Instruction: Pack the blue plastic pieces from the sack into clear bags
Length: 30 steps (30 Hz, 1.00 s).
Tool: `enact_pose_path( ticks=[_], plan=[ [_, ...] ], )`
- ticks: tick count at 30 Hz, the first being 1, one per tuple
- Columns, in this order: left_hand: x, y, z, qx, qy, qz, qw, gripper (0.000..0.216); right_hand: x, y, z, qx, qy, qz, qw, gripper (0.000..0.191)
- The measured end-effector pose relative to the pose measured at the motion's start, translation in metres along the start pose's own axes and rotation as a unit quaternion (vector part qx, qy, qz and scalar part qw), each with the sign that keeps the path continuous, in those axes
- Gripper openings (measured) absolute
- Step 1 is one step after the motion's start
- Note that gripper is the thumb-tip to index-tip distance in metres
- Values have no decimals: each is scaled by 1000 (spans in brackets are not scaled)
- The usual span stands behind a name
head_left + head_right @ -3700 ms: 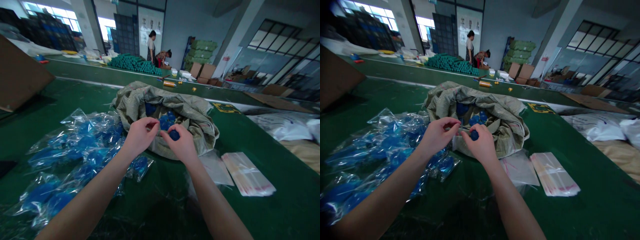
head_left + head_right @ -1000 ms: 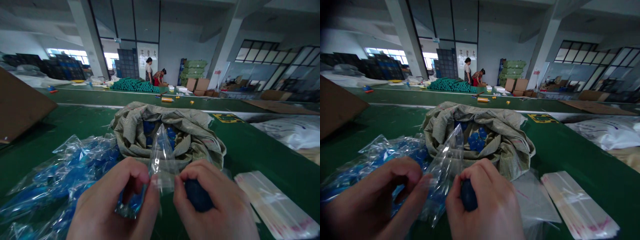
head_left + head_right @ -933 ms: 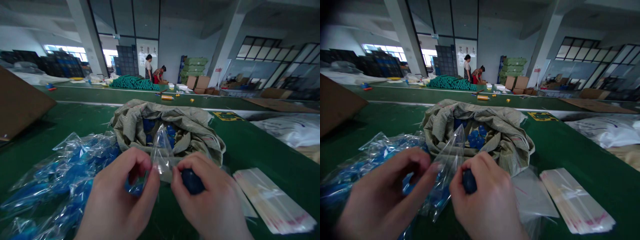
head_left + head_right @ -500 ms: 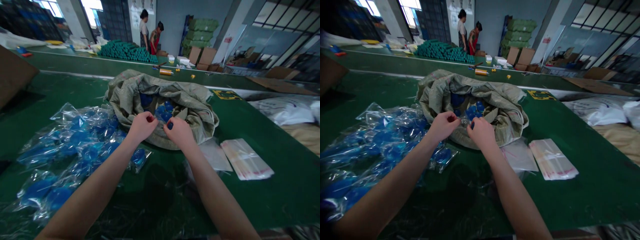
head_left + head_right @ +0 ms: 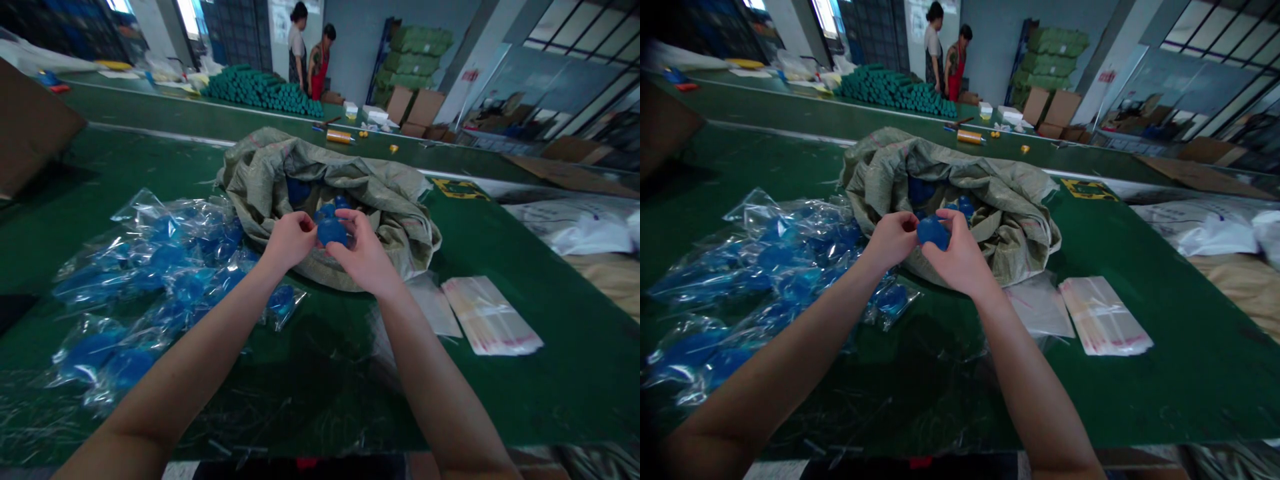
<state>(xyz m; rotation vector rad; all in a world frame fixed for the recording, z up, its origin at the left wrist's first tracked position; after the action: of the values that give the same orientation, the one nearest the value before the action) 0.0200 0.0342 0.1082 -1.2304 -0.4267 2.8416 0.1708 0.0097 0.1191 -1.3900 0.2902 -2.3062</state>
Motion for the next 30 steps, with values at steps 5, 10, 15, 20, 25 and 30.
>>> enact_pose_path(
  ticks=[5, 10, 15, 20, 25, 30],
  plan=[
    [4, -2, -1, 2, -2, -5, 1000, 17, -4, -3, 1, 4, -4, -9, 1000, 41],
    [4, -3, -4, 23, 9, 0, 1000, 18, -7, -7, 6, -5, 15, -12, 1000, 40],
    [3, -3, -2, 29, 30, 29, 999, 20, -11, -9, 8, -37, 42, 14, 998, 41],
    [4, -4, -1, 23, 38, 19, 999, 22, -1, -6, 11, -38, 71, 39, 996, 36],
    [6, -5, -1, 13, 42, 8, 999, 27, 7, -4, 12, -30, 104, 75, 991, 37],
    [6, -6, 3, -5, 40, -11, 999, 32, 5, -6, 10, -42, 112, 98, 988, 38]
  ],
)
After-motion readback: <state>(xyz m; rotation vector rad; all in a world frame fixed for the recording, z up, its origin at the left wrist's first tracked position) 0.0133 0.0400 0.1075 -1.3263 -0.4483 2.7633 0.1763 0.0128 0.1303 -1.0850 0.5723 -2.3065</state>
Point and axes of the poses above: each hand's wrist, its own y-axis away from the middle knuckle, its own z-axis out of the back of the hand, x = y × z, the point moved 4 cm from there along -y, towards the middle knuckle, and after that the axes turned 8 degrees about -y, right-handed, at the moved point
